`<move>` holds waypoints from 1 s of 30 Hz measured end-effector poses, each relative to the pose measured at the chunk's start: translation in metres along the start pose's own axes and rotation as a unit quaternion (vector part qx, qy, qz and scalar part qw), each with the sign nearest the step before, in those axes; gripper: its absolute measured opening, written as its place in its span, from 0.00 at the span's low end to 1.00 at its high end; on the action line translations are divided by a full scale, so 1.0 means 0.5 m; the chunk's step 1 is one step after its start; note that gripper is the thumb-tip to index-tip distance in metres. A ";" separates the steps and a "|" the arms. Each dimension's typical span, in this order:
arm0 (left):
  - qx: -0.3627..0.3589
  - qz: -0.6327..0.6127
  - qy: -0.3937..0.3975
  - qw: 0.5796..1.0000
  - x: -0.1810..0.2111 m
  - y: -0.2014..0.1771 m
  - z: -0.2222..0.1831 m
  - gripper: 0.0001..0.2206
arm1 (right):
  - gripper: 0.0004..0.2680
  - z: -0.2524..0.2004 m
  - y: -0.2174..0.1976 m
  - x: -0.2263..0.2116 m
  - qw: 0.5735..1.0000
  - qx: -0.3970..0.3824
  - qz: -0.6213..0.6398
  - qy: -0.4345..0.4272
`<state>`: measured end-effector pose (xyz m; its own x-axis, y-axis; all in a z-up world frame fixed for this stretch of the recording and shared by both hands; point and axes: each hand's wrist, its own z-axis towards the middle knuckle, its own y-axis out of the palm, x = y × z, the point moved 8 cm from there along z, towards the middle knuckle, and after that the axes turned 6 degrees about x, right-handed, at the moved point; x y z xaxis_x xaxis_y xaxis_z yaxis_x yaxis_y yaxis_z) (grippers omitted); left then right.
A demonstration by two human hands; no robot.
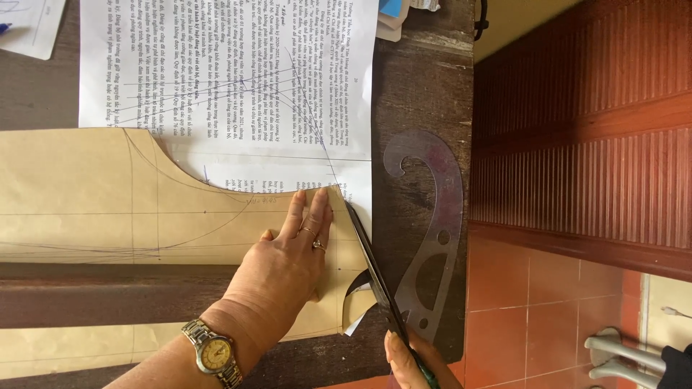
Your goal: Tracing and cutting out a paper garment pattern using a pen, ruler, and large scissors on a work table.
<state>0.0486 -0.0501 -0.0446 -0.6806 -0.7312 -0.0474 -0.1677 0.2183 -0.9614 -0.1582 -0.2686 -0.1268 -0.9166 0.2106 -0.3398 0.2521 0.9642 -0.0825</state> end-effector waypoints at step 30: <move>-0.109 -0.035 0.084 0.990 0.010 -0.011 -0.001 0.42 | 0.19 -0.222 0.149 -0.220 0.943 -0.041 -0.270 -0.191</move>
<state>0.0457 -0.0545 -0.0392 -0.7675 -0.6359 0.0809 -0.3559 0.3178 -0.8788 -0.0729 -0.2023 0.0087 -0.7214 -0.3729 -0.5836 -0.2586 0.9268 -0.2725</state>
